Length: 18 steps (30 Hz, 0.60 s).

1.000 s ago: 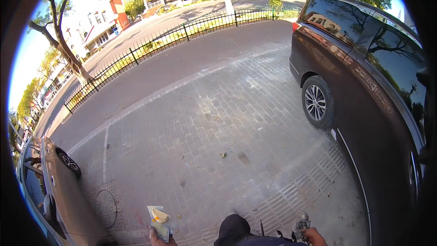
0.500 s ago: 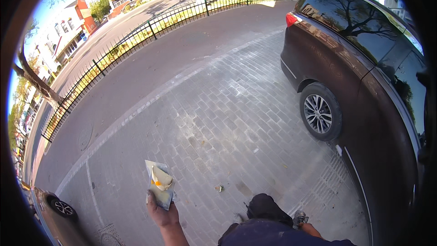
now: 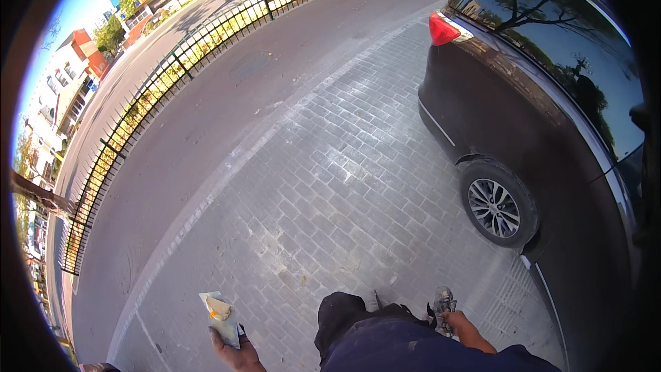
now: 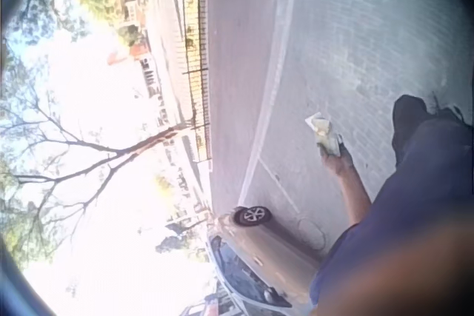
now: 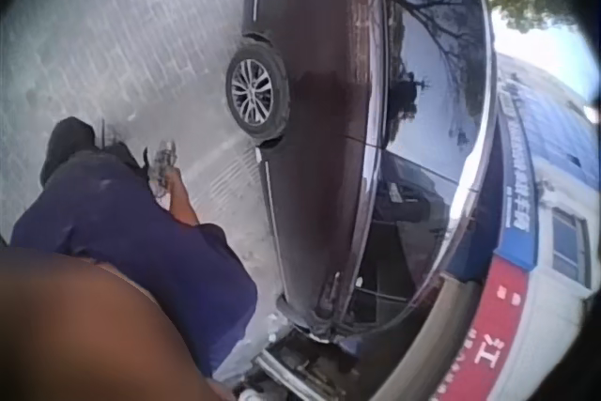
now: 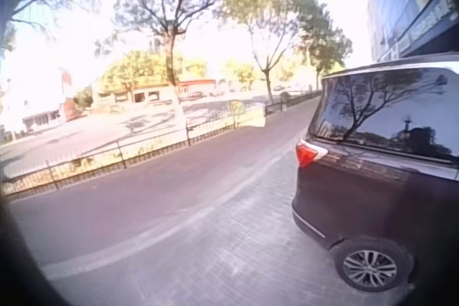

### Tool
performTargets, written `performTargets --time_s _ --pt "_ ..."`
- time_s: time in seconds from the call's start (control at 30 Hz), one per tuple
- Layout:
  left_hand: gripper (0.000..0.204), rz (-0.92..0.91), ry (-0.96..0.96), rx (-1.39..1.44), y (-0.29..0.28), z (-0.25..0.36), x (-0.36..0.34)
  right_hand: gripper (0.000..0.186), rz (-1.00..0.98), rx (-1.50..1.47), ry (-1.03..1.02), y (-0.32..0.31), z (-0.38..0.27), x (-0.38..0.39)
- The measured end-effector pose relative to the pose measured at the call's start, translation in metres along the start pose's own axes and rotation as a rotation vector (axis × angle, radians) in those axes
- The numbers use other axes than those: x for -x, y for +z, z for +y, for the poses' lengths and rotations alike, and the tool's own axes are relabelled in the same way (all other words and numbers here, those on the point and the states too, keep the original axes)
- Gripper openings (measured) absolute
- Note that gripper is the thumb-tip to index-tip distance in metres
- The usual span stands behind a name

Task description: The person mixes a yellow paste on a card, applies it to a car bumper, and uses a power sander to smooth the surface. The person then applies more paste and continues sanding the bumper area.

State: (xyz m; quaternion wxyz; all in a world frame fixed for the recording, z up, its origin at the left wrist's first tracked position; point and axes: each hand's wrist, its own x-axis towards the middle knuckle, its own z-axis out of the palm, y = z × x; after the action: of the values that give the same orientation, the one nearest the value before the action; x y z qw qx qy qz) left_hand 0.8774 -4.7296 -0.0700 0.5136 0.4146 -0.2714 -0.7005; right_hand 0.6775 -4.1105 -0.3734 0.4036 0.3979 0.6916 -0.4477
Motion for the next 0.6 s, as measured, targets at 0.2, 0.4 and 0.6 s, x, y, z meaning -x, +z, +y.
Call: performTargets --time_s 0.2,0.4,0.6 --pt "0.040 -0.055 -0.015 -0.037 0.182 -0.077 -0.163 0.019 -0.016 0.033 -0.145 0.060 -0.262 -0.042" --pt "0.038 -0.256 -0.112 0.076 0.441 -0.189 -0.310 0.027 0.175 0.311 -0.132 0.113 -0.435 -0.080" --pt "0.041 -0.499 -0.097 0.029 0.703 -0.256 -0.426 0.025 -0.099 0.468 -0.224 0.157 -0.538 -0.147"
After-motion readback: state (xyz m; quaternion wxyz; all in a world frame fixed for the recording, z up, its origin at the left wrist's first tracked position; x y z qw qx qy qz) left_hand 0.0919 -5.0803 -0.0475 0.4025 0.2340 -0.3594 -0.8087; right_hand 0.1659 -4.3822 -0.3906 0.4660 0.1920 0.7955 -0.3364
